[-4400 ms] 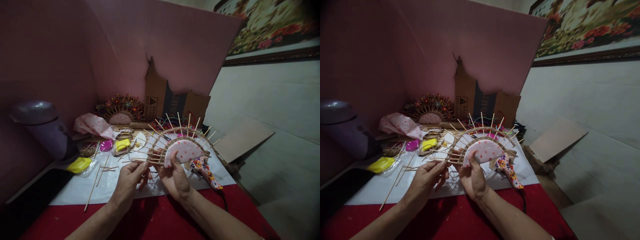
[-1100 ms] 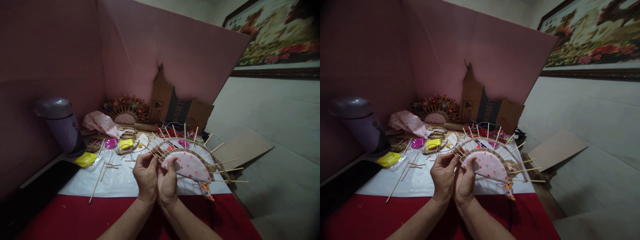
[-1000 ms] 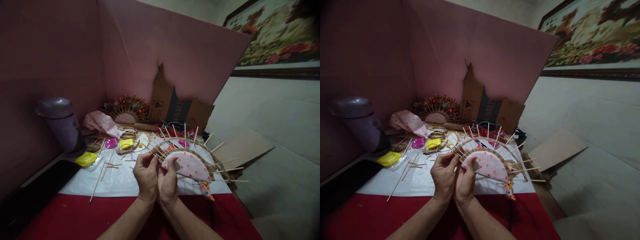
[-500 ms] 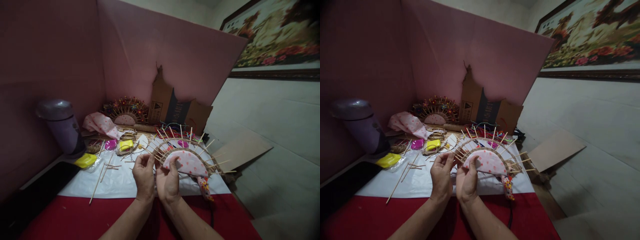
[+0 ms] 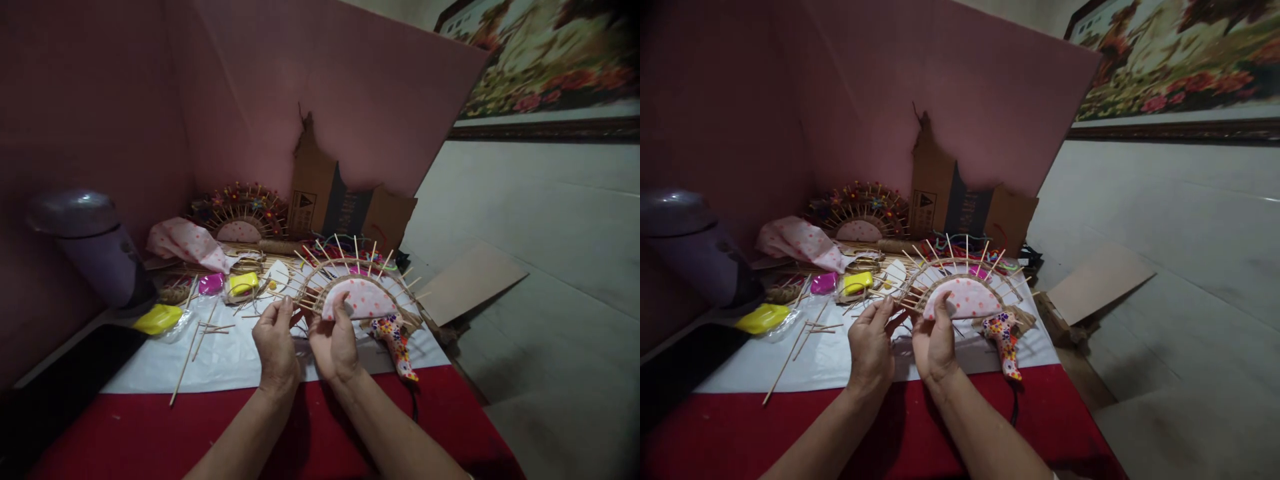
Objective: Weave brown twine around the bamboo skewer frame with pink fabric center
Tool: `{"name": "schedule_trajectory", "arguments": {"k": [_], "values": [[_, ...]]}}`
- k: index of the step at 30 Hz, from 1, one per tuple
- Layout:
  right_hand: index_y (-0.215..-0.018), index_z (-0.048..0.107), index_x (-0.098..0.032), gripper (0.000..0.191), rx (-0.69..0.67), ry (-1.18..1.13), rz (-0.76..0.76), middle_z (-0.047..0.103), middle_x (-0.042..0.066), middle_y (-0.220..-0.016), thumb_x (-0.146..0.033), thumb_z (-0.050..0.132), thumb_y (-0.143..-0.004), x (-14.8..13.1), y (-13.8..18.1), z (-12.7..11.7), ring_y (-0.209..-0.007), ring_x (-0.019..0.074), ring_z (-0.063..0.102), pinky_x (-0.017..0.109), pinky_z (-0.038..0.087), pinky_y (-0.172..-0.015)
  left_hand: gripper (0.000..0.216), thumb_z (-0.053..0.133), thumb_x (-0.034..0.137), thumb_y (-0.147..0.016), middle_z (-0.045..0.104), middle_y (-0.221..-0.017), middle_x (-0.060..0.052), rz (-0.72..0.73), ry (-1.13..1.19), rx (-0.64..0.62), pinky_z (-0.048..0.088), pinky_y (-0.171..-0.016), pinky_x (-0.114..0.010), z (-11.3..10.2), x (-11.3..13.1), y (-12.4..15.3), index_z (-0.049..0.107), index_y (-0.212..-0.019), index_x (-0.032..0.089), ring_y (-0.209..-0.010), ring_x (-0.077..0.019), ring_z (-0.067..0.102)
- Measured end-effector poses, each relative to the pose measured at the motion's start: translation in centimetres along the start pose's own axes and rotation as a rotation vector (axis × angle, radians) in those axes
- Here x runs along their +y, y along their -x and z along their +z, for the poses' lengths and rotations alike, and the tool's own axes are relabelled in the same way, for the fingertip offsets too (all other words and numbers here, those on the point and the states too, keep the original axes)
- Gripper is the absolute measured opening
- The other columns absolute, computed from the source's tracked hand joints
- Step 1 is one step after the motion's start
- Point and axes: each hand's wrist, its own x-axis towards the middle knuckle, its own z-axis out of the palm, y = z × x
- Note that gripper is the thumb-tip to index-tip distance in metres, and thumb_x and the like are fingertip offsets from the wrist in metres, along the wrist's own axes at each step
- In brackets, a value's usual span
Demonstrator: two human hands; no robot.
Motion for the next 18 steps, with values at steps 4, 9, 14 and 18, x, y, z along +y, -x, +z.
{"name": "schedule_trajectory", "arguments": {"k": [4,9,14,18], "values": [[-0.084,0.061,-0.02,0.027,-0.056,-0.024,-0.003,0.066,-0.001,-0.079,-0.045,0.059,-0.075,-0.35,-0.19,0.02,-0.082,0.0137,0.061,0.03,0.049,-0.077,0.015,0.064,0.029,-0.066,0.059,-0.064,0.001,0.009,-0.084,0.009,0.044,-0.06,-0.025,-0.26,-0.22,-0.12,0.062,-0.063,0.014,-0.062,-0.0116,0.053],[-0.075,0.059,-0.019,0.028,-0.005,0.056,-0.044,0.064,-0.003,-0.073,-0.047,0.061,-0.072,-0.52,-0.06,0.14,-0.077,0.0107,0.06,0.027,0.048,-0.077,0.014,0.066,0.029,-0.064,0.059,-0.066,0.002,-0.024,-0.103,0.016,0.04,-0.058,-0.022,-0.23,-0.19,0.03,0.064,-0.068,0.015,-0.062,-0.0105,0.051],[-0.072,0.057,-0.02,0.027,0.008,0.07,-0.072,0.064,-0.003,-0.072,-0.047,0.06,-0.073,-0.63,-0.09,0.05,-0.076,0.0112,0.06,0.028,0.048,-0.077,0.015,0.071,0.026,-0.059,0.059,-0.064,0.002,-0.028,-0.092,0.031,0.038,-0.058,-0.022,-0.19,-0.17,0.11,0.065,-0.067,0.014,-0.059,-0.0089,0.049],[-0.082,0.06,-0.02,0.031,-0.035,0.056,-0.036,0.066,0.001,-0.086,-0.049,0.057,-0.074,-0.69,-0.01,0.21,-0.084,0.0126,0.06,0.028,0.048,-0.076,0.017,0.071,0.026,-0.059,0.06,-0.067,0.002,-0.047,-0.059,0.026,0.038,-0.056,-0.021,-0.08,-0.13,0.16,0.064,-0.068,0.014,-0.059,-0.0087,0.05]]}}
